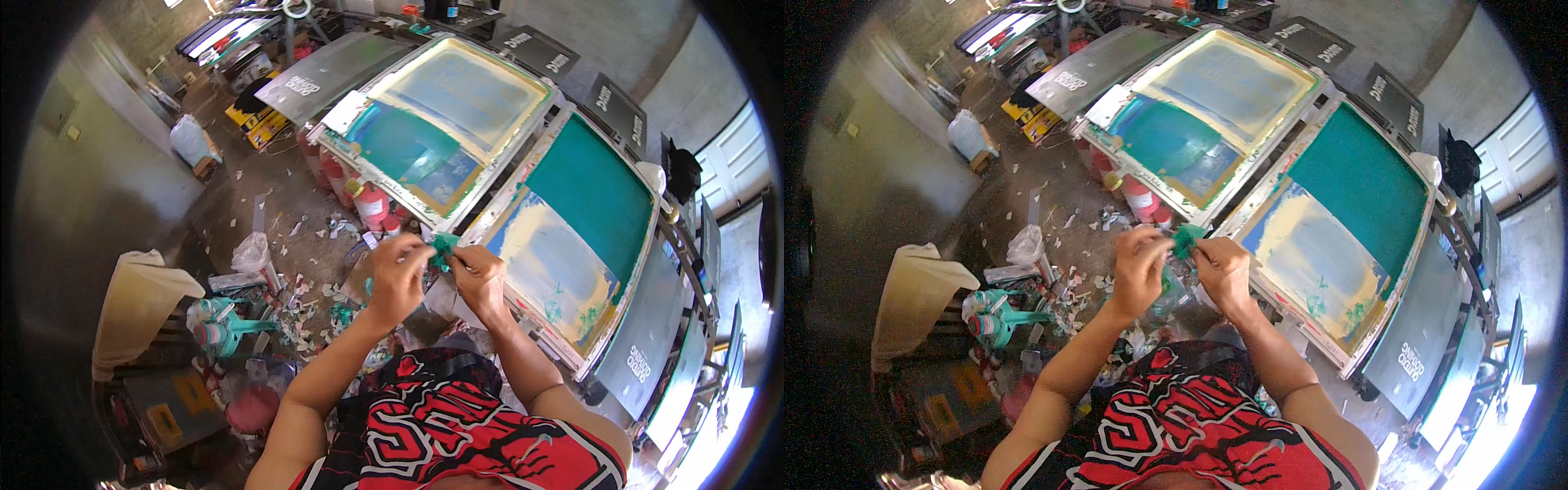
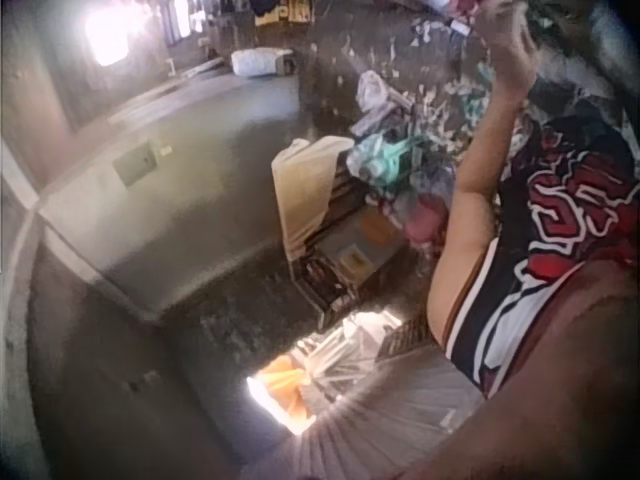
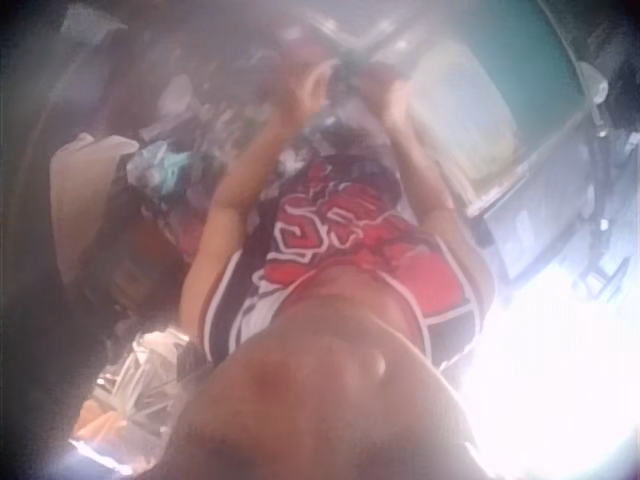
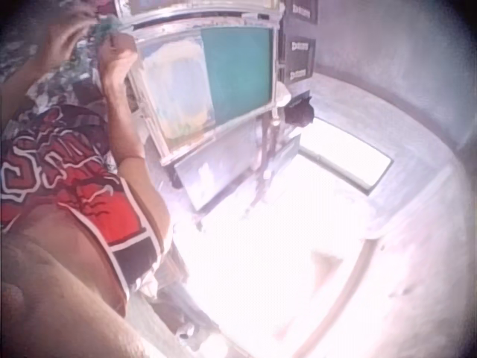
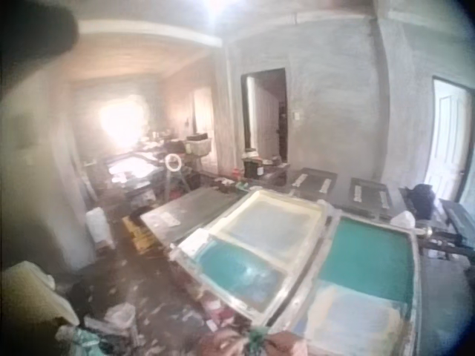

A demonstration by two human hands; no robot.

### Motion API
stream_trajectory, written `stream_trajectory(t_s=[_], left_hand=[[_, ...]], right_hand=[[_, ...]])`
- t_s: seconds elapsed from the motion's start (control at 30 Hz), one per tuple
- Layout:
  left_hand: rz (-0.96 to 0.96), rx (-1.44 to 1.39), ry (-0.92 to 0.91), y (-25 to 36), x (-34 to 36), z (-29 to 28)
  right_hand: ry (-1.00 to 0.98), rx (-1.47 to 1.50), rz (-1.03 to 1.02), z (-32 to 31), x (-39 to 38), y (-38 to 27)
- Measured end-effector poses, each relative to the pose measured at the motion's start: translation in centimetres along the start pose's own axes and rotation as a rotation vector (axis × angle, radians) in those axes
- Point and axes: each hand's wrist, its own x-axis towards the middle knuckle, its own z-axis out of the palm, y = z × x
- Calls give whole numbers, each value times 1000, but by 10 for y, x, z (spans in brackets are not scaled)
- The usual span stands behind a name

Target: The person scrapes dried green ink from a screen printing frame using a green plastic scraper, then applies orange tape along the frame edges. They lift and reposition the frame, and finally scoop a beige paste from a bucket onto the screen using a metal spatula.

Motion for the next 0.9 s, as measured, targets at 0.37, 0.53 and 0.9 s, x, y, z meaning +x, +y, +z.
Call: stream_trajectory(t_s=[0.37,0.53,0.9], left_hand=[[40,363,-219,-26,-9,-66],[-75,437,-206,-44,-23,-95],[-443,815,89,-35,-161,-192]], right_hand=[[-250,23,-269,65,12,-29],[-345,230,-205,95,15,-51],[-736,456,-378,198,-4,-116]])
